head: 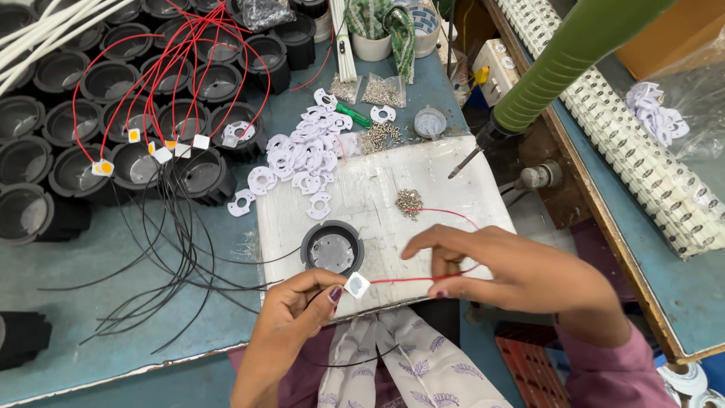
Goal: The person assembles LED light fixtures at a factory workbench. They place an LED module with red and black wires into a black plastic housing, thread the wires through, position white mounting plates, and use a corded electric screwdriver to drive screws and secure components, repeating the cycle for successive housings.
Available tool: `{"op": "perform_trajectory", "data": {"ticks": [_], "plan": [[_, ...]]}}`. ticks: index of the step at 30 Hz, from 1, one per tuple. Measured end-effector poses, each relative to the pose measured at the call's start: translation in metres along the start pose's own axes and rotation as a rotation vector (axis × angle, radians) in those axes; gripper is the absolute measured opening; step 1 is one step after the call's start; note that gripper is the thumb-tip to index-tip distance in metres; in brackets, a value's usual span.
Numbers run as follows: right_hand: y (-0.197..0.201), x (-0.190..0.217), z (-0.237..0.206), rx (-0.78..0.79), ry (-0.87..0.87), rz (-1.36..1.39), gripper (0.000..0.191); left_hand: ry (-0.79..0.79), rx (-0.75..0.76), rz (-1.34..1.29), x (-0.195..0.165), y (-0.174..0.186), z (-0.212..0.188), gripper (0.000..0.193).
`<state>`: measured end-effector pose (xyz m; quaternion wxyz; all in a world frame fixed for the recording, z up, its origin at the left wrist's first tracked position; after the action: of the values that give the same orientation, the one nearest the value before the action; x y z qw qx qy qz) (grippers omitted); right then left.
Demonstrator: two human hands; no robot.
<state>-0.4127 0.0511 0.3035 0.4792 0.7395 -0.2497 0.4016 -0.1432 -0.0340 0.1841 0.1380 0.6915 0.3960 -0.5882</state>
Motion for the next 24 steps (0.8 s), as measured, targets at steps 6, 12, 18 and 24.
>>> {"op": "perform_trajectory", "data": {"ticks": [6, 12, 18, 24], "plan": [[0.009, 0.018, -0.028, -0.099, -0.088, 0.073, 0.026, -0.108, -0.207, 0.353, -0.031, -0.021, -0.017, 0.012], [-0.008, 0.007, 0.007, -0.319, -0.343, -0.183, 0.039, -0.271, -0.274, 0.664, -0.049, -0.01, -0.02, 0.01], [-0.05, 0.001, 0.059, -0.159, 0.017, -0.615, 0.075, -0.292, -0.318, 0.809, -0.045, 0.026, -0.008, 0.01], [-0.072, -0.029, 0.101, -0.124, 0.008, -0.966, 0.091, -0.282, -0.284, 0.944, -0.037, 0.055, 0.011, 0.012]]}}
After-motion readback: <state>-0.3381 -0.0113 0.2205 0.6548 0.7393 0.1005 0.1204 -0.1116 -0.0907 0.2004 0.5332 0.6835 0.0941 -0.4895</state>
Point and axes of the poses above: each hand's wrist, its own z-axis towards the middle knuckle, its own y-axis out of the back of the hand, x = y × z, the point moved 2 cm from there along z, towards the middle knuckle, and after that the axes turned 1 degree about x, right-handed, at the moved point
